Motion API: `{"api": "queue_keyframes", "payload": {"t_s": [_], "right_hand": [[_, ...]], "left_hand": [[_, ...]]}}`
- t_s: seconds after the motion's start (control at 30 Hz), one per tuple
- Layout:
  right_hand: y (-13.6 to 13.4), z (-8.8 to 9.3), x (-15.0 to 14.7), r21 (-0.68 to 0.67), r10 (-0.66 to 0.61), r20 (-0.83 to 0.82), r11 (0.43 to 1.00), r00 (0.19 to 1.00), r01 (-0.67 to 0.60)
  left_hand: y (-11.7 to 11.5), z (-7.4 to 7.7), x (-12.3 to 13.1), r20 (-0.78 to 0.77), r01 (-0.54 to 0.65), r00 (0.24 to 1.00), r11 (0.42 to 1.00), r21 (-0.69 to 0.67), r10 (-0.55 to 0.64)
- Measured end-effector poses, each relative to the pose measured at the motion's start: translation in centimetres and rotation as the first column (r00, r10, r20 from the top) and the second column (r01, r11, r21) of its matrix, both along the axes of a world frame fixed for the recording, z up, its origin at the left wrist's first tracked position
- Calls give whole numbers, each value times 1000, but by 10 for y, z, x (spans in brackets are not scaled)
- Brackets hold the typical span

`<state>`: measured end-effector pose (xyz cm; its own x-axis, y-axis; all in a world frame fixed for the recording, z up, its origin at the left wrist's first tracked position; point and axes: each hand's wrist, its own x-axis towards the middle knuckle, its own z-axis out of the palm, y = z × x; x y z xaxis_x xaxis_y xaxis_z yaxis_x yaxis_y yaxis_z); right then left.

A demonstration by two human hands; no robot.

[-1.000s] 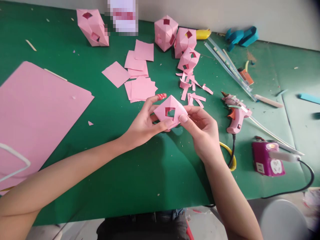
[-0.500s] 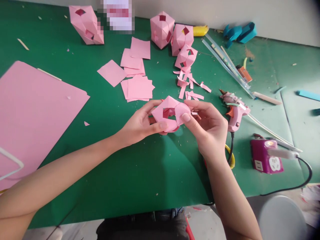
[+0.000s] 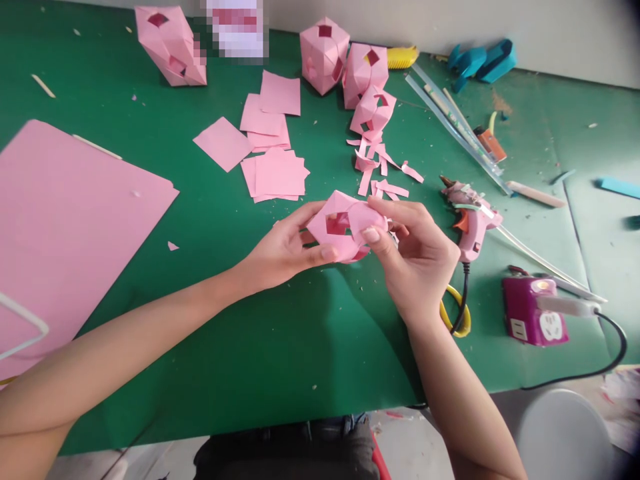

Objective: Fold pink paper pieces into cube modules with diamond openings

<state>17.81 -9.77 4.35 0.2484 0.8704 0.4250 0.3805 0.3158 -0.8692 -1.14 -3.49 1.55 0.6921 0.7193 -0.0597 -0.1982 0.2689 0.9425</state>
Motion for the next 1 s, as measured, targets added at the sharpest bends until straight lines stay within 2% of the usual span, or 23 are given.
{"api": "queue_keyframes", "payload": {"t_s": [0.1, 0.23, 0.33, 0.53, 0.7, 1.0], "right_hand": [[0, -3, -2, 10, -5, -3, 1000, 1000, 5], [-1, -5, -5, 6, -10, 0, 1000, 1000, 10], [-1, -5, -3, 7, 16, -12, 1000, 1000, -16], [-1, 1, 6, -5, 139, 73, 990, 988, -139], [0, -1, 3, 20, 97, 44, 995, 994, -98], [-1, -7, -1, -15, 58, 10, 998, 998, -58]], "left_hand": [[-5, -7, 3, 24, -53, 998, 988, 149, 50], [-17, -14, 4, 50, -169, 985, 914, 370, 162], [-22, -14, 3, -6, -163, 982, 870, 465, 187], [-20, -12, 0, -87, -101, 978, 802, 588, 187], [-19, -9, 2, -92, -105, 969, 718, 688, 230], [-18, -9, 1, -87, -84, 978, 735, 673, 191]]}}
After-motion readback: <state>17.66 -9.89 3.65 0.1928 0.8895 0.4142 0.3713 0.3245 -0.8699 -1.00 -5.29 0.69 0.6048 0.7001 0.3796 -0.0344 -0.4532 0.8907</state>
